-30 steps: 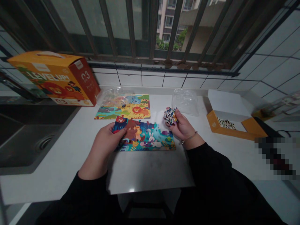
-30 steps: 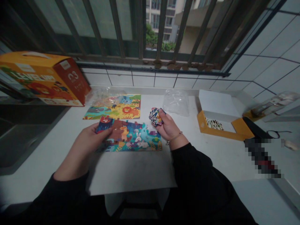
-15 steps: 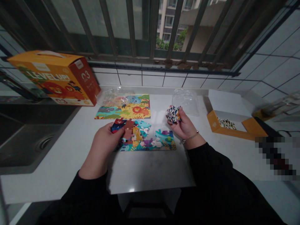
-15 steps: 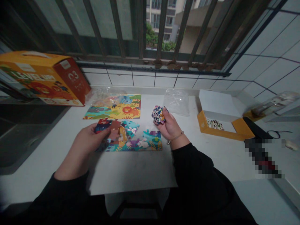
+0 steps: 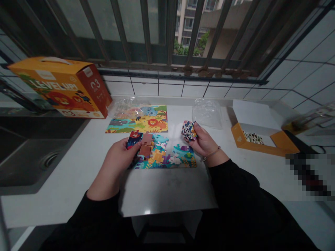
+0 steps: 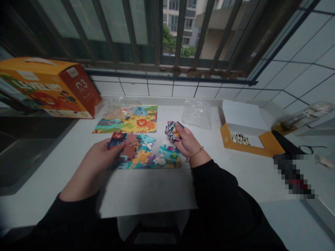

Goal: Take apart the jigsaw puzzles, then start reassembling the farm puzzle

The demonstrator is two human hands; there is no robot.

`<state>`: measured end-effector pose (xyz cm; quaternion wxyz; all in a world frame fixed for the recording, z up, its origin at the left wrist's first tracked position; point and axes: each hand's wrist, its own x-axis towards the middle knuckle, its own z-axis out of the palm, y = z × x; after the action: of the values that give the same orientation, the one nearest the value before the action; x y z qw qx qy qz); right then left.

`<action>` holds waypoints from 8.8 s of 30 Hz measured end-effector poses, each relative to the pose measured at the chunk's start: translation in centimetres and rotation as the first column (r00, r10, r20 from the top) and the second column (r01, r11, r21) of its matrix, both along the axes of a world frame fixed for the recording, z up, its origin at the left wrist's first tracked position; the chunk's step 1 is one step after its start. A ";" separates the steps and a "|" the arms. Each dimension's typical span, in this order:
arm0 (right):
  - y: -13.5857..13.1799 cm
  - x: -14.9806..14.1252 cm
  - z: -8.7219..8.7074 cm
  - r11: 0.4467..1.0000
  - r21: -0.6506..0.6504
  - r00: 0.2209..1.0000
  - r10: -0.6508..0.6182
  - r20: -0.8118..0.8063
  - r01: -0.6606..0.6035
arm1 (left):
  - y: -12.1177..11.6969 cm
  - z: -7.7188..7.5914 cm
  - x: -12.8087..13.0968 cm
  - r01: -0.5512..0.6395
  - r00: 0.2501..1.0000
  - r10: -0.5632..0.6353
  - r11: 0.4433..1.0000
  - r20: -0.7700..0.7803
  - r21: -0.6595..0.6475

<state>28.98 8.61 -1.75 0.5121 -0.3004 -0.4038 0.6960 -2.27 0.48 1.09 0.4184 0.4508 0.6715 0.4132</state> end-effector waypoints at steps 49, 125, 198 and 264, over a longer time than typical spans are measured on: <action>-3.5 -5.4 0.0 0.968 -0.064 0.953 0.251 0.170 -0.244 | -1.4 0.3 5.9 0.572 0.820 -0.568 0.815 0.071 -0.095; -2.5 -4.3 -0.3 0.972 -0.084 0.972 0.224 0.071 -0.218 | -0.7 1.1 4.2 0.341 0.883 -0.344 0.938 0.320 0.066; -1.6 -3.5 -0.5 0.751 0.627 0.631 -0.388 0.672 -0.206 | -0.3 -0.4 4.9 0.340 0.863 -0.235 0.925 -0.447 0.170; -1.7 -3.5 -0.4 0.782 0.527 0.602 -0.255 0.757 -0.332 | 0.6 -2.5 4.0 0.268 0.719 -0.209 0.963 -0.663 -0.013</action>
<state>25.51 6.92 -2.14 0.3291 -0.3821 -0.8003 0.3244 1.78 1.04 -1.38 0.1854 0.6670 0.6939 0.1981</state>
